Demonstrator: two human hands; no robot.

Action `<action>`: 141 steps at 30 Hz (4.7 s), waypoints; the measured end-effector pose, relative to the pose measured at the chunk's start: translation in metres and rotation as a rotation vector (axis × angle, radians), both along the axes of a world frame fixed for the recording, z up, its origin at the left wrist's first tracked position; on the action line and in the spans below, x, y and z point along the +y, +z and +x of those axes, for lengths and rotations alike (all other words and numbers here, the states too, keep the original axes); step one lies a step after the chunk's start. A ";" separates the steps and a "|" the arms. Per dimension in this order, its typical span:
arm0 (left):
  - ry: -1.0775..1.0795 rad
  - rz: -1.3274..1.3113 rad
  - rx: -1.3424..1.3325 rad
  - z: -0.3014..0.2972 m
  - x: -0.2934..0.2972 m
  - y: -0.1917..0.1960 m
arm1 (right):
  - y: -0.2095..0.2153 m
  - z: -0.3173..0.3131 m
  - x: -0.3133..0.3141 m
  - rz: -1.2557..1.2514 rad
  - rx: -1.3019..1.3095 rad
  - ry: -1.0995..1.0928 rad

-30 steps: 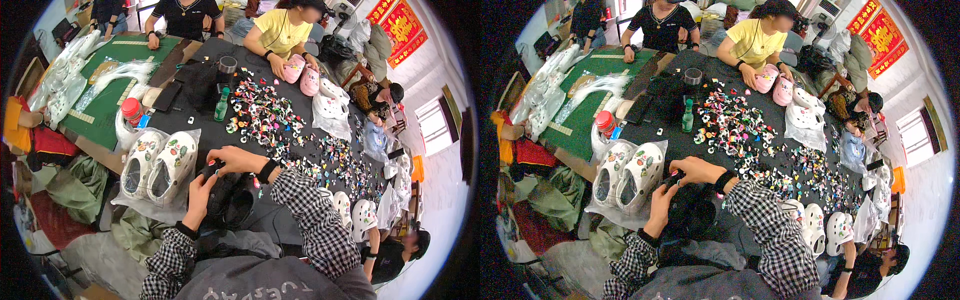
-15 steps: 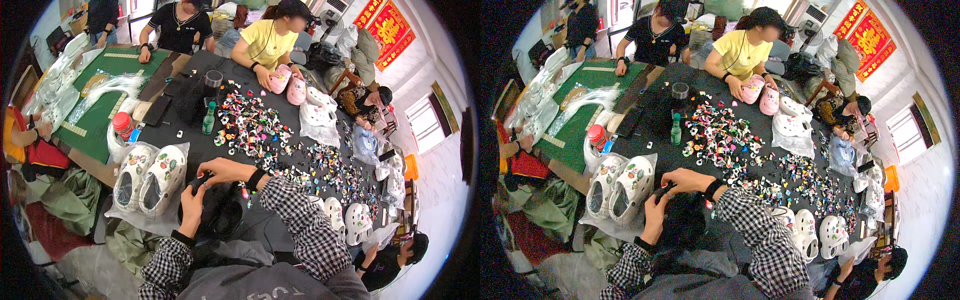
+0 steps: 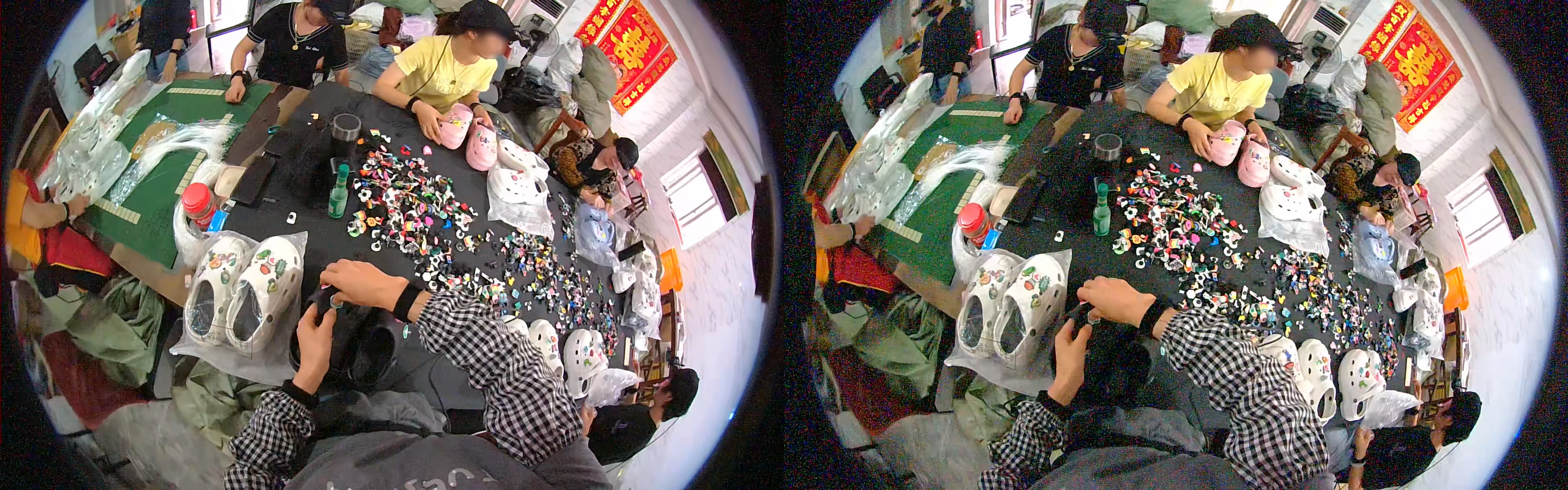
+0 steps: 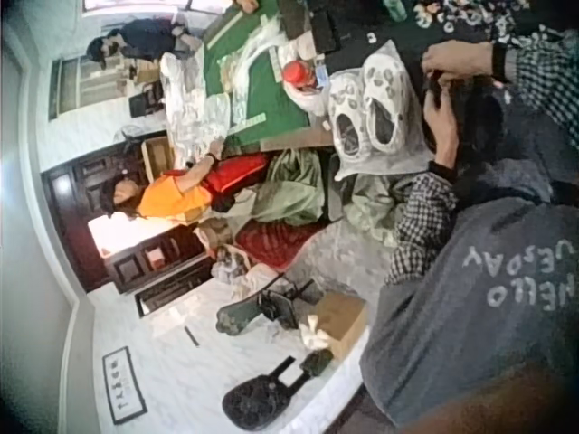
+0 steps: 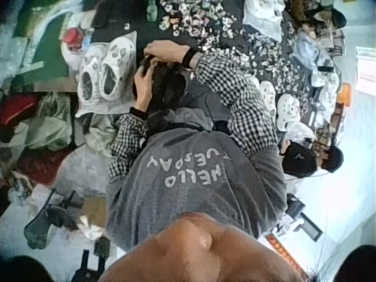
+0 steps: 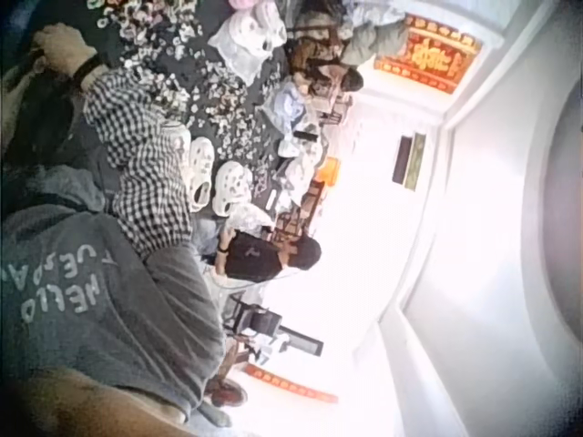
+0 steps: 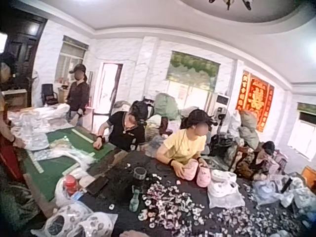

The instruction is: The recorder attaches small decorative charms to several pairs of white and black clogs.

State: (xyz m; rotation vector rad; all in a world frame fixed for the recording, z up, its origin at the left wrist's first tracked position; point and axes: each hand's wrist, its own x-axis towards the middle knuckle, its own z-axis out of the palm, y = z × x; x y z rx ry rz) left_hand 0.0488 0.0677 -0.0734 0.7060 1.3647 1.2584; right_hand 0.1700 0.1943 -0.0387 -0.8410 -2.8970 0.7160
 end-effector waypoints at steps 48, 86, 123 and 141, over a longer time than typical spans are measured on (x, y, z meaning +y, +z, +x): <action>0.008 -0.105 -0.586 0.000 0.019 -0.045 | -0.109 0.115 0.068 0.236 0.078 -0.651; 0.040 -0.193 -0.590 0.039 -0.008 -0.035 | -0.005 0.037 -0.025 -0.409 0.398 -0.532; 0.137 -0.154 -0.596 0.048 -0.013 -0.042 | -0.005 0.003 0.025 -0.021 -0.294 -0.114; 0.003 -0.175 -0.561 0.036 -0.016 -0.048 | 0.000 0.023 0.034 -0.054 -0.320 0.057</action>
